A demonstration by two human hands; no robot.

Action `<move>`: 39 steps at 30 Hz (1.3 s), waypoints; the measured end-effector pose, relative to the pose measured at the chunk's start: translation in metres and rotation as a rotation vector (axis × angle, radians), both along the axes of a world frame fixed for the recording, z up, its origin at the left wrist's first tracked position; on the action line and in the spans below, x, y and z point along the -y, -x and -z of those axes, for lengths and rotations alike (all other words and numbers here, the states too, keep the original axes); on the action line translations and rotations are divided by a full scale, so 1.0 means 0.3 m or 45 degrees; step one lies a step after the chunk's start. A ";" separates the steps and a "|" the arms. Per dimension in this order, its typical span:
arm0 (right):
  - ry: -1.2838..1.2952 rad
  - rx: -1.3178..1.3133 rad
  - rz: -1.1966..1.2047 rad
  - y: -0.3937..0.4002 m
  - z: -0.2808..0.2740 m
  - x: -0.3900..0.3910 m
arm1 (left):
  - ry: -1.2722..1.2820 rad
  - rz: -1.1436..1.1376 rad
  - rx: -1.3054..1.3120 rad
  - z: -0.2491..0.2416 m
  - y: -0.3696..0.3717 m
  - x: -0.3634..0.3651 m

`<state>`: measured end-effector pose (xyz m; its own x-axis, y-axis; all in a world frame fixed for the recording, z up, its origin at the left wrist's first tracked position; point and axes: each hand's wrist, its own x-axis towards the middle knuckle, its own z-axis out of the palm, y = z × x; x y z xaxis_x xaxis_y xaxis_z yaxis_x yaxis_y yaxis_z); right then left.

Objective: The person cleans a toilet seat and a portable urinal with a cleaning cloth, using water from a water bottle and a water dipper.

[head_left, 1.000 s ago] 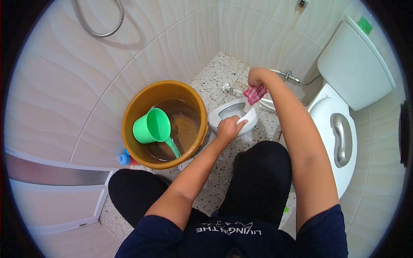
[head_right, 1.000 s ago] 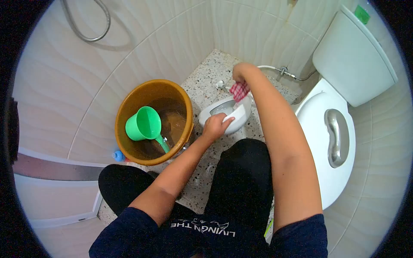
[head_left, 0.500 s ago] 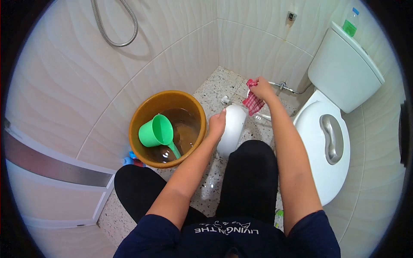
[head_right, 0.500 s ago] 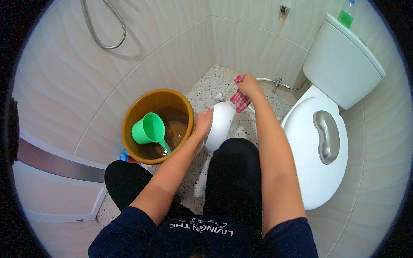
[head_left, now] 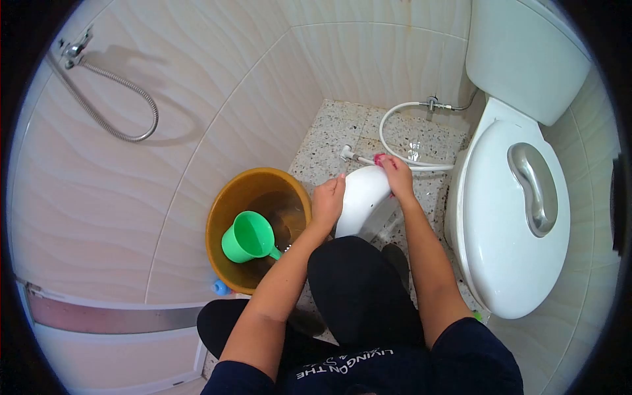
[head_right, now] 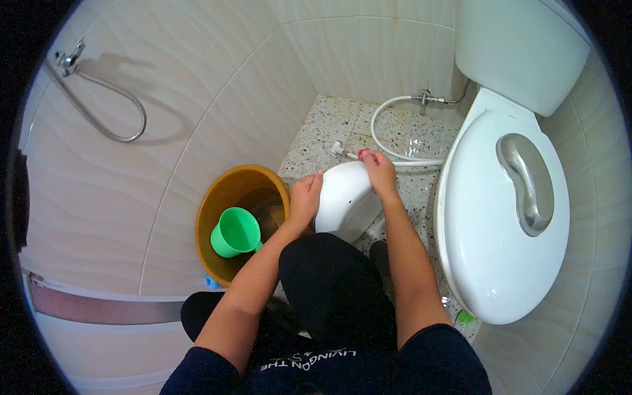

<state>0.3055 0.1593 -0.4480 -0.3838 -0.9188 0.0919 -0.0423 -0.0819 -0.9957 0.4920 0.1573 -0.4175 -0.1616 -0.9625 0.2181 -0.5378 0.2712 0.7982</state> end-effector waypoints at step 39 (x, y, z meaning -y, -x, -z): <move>0.533 -0.746 -0.050 -0.043 -0.061 -0.100 | -0.150 0.067 -0.193 0.053 -0.028 0.057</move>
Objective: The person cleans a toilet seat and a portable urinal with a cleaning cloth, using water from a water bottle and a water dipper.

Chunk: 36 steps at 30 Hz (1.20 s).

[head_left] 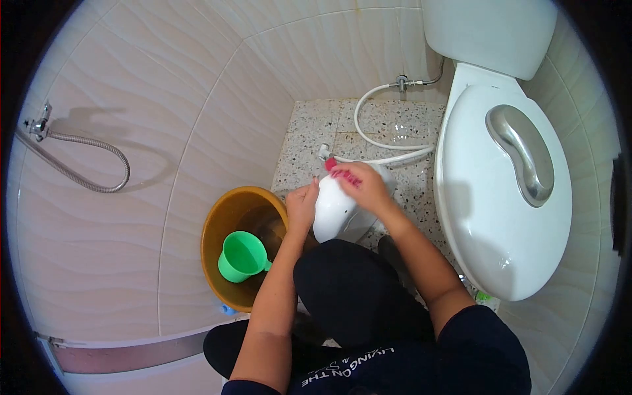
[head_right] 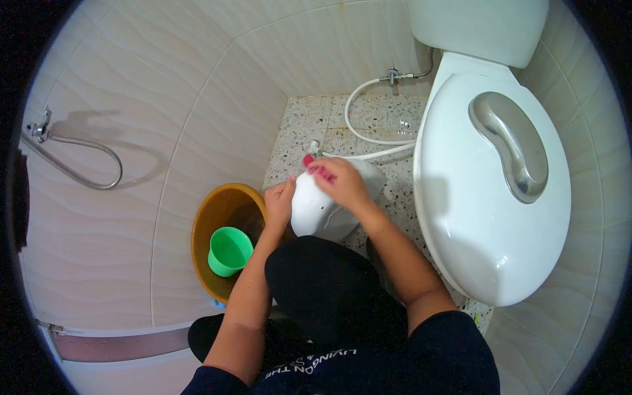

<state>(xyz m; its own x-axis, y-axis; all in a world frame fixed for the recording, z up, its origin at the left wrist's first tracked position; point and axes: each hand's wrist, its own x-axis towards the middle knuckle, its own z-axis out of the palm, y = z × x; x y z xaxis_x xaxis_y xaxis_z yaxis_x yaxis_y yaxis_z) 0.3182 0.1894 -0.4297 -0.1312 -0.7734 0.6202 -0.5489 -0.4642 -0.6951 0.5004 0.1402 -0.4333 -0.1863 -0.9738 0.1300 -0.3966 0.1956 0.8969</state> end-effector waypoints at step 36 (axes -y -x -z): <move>-0.667 0.137 -0.049 0.271 0.246 -0.205 | -0.151 -0.249 -0.016 -0.043 0.017 0.066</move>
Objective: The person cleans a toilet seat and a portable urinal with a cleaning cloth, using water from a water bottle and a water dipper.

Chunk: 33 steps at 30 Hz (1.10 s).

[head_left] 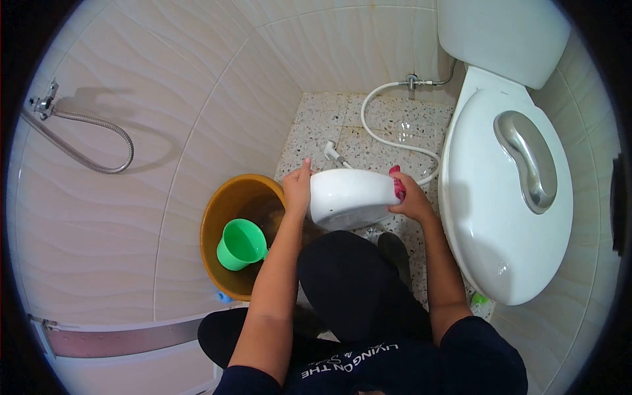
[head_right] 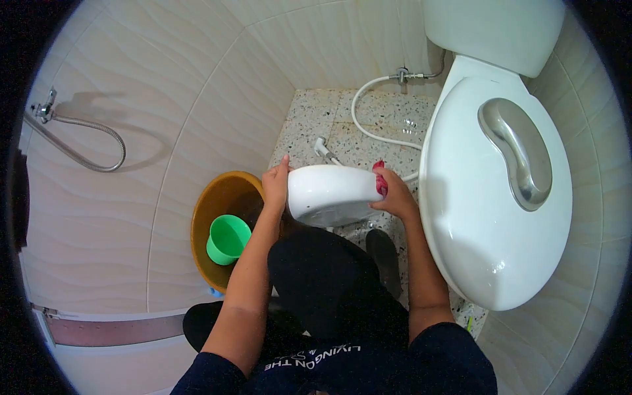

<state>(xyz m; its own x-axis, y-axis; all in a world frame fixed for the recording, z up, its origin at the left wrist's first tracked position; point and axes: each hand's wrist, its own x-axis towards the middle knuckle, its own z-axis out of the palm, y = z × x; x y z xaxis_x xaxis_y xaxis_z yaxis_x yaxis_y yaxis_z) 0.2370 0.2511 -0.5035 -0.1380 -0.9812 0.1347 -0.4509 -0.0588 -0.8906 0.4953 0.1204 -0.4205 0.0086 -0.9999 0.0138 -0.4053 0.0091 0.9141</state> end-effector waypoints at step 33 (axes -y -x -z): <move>0.492 -0.457 0.281 -0.227 -0.166 0.183 | 0.051 0.787 1.138 0.094 0.047 -0.017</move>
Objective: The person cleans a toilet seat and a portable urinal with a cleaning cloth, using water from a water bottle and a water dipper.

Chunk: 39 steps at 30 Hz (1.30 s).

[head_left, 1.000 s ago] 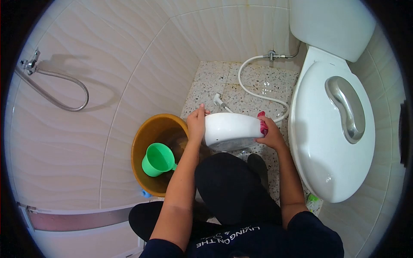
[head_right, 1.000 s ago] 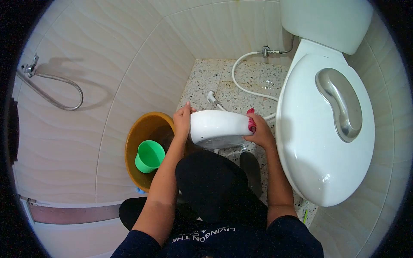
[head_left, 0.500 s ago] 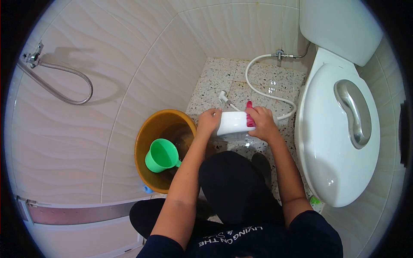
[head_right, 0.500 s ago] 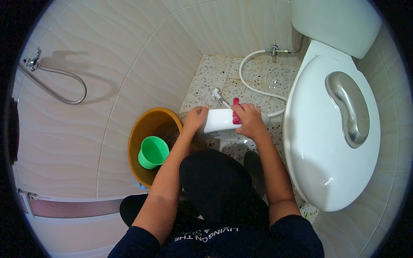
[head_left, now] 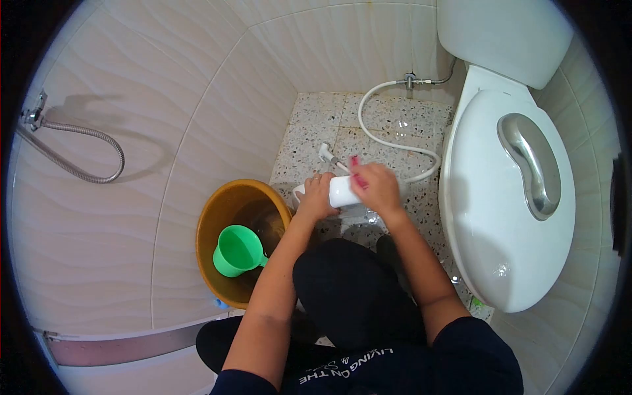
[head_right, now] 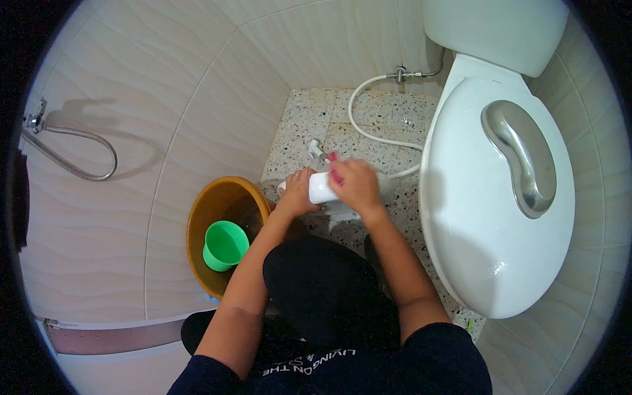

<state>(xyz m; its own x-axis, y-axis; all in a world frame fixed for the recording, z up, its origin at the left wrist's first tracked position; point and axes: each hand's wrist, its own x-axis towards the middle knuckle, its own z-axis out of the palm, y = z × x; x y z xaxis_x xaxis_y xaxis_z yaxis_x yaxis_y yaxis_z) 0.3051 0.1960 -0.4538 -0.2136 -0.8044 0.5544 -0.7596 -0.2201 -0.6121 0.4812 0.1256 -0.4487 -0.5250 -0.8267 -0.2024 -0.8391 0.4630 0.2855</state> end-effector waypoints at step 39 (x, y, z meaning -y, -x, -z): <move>-0.105 -0.024 -0.184 0.095 -0.132 -0.128 | -0.139 -0.324 -0.043 0.057 -0.061 0.064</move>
